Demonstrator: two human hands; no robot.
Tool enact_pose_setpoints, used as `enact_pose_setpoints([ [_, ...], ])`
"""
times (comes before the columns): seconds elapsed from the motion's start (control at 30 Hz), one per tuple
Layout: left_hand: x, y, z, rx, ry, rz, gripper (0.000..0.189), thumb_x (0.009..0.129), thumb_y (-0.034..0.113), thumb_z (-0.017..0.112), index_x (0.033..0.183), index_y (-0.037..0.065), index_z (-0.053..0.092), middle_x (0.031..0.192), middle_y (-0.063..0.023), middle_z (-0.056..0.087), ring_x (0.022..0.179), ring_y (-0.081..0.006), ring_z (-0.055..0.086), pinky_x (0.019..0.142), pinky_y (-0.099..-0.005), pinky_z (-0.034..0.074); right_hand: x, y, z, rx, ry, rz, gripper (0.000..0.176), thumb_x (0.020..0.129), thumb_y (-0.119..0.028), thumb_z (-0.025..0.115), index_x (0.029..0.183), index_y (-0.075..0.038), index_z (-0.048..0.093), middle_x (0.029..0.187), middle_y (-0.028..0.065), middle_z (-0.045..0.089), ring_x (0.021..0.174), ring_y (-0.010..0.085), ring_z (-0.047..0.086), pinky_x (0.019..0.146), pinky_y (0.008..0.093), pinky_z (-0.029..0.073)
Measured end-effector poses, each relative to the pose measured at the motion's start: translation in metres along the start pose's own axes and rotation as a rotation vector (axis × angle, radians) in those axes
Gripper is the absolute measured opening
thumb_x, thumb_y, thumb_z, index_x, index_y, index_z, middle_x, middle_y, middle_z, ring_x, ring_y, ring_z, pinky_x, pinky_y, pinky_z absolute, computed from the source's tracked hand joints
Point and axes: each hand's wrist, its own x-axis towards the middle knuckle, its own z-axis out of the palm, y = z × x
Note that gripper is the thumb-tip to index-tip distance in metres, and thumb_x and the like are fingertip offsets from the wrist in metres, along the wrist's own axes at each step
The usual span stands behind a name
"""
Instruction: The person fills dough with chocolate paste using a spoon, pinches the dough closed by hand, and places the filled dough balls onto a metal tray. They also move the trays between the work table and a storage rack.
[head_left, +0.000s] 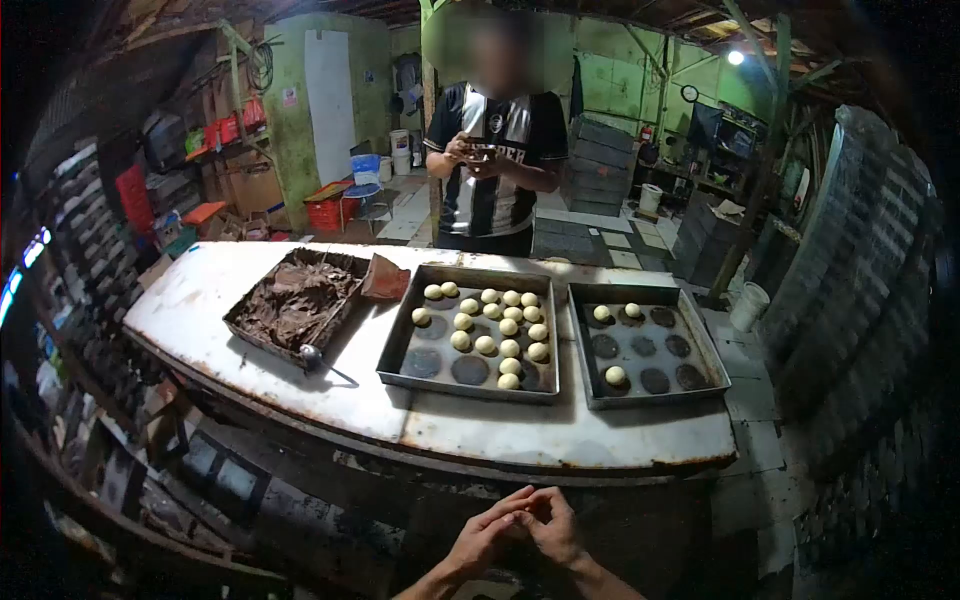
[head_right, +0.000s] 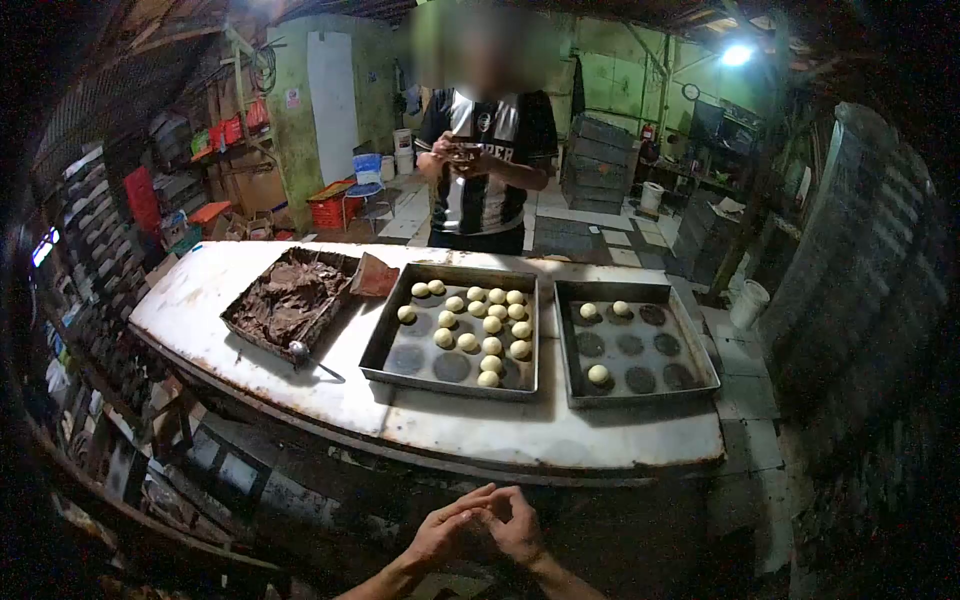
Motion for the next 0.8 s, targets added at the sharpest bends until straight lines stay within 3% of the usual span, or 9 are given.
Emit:
enact_pose_setpoints([
  [0.1,0.022,-0.011,0.019,-0.086,0.026,0.153,0.048,0.091,0.011,0.048,0.135,0.005,0.029,0.139,-0.0118,0.031,0.122,-0.0252,0.041,0.095,-0.0319,0.042,0.002,0.025,-0.02,-0.096,0.004,-0.087,0.01,0.081,-0.006,0.063,0.086,-0.001,0.056,0.089,0.0089,0.053,0.077,0.0188,0.056,0.07,0.031,0.047],
  [0.17,0.04,-0.011,0.028,-0.273,0.348,0.007,0.035,0.091,0.006,0.047,0.124,0.0,0.038,0.122,-0.0144,0.045,0.114,-0.0237,0.048,0.092,-0.0316,0.044,0.012,0.031,-0.012,-0.212,0.192,-0.366,0.01,0.082,-0.005,0.061,0.091,-0.001,0.058,0.092,0.0105,0.053,0.084,0.0243,0.056,0.073,0.0341,0.047],
  [0.2,0.052,-0.023,0.017,-0.426,0.431,-0.107,0.023,0.091,0.007,0.046,0.113,-0.002,0.045,0.104,-0.0121,0.053,0.098,-0.0189,0.056,0.081,-0.0271,0.049,0.014,0.022,-0.005,-0.282,0.196,-0.333,0.014,0.082,-0.009,0.063,0.093,-0.001,0.06,0.094,0.011,0.052,0.087,0.0253,0.055,0.075,0.034,0.047],
  [0.33,0.075,-0.008,-0.001,-0.317,0.479,-0.258,0.021,0.092,0.009,0.045,0.104,-0.005,0.053,0.093,-0.0094,0.058,0.083,-0.0144,0.057,0.075,-0.0249,0.048,0.042,0.024,0.005,-0.426,0.179,-0.278,0.013,0.08,-0.01,0.065,0.089,-0.002,0.061,0.091,0.0112,0.054,0.084,0.0255,0.055,0.074,0.0348,0.046],
  [0.43,0.095,-0.008,-0.025,-0.064,0.23,-0.044,0.023,0.09,0.007,0.047,0.109,-0.002,0.056,0.119,-0.0114,0.053,0.109,-0.019,0.05,0.091,-0.029,0.041,0.077,0.034,0.011,-0.074,0.224,0.034,0.012,0.082,-0.003,0.061,0.09,-0.002,0.053,0.084,0.0058,0.055,0.076,0.0131,0.054,0.069,0.0251,0.045],
  [0.5,0.109,-0.003,-0.046,-0.072,0.091,-0.036,0.025,0.091,0.009,0.047,0.111,0.001,0.057,0.131,-0.0099,0.043,0.119,-0.0209,0.043,0.099,-0.0323,0.034,0.102,0.026,0.009,0.105,0.124,0.036,0.011,0.084,-0.003,0.059,0.092,-0.002,0.051,0.083,0.0035,0.054,0.077,0.0096,0.053,0.068,0.0239,0.045],
  [0.6,0.139,0.013,-0.071,0.186,-0.138,0.191,0.033,0.092,0.013,0.047,0.124,0.004,0.048,0.138,-0.0106,0.034,0.124,-0.0238,0.037,0.102,-0.0358,0.031,0.128,0.025,0.013,-0.072,0.125,0.017,0.008,0.085,-0.004,0.059,0.089,0.0,0.054,0.082,0.0055,0.055,0.076,0.013,0.054,0.068,0.026,0.046],
  [0.7,0.167,0.012,-0.073,-0.329,0.195,-0.046,0.03,0.094,0.012,0.044,0.121,0.001,0.044,0.127,-0.0134,0.044,0.114,-0.023,0.048,0.092,-0.0336,0.043,0.146,0.012,0.029,-0.47,0.243,-0.241,0.015,0.078,-0.011,0.065,0.09,-0.002,0.061,0.088,0.0134,0.052,0.084,0.0277,0.053,0.073,0.0355,0.044],
  [0.8,0.181,-0.012,-0.084,-0.391,0.176,-0.164,0.024,0.095,0.015,0.042,0.113,0.0,0.049,0.121,-0.0144,0.048,0.109,-0.0214,0.051,0.086,-0.0332,0.047,0.153,0.02,0.03,-0.697,0.241,-0.217,0.013,0.076,-0.008,0.066,0.087,-0.001,0.06,0.092,0.0132,0.05,0.086,0.027,0.052,0.074,0.0356,0.043],
])
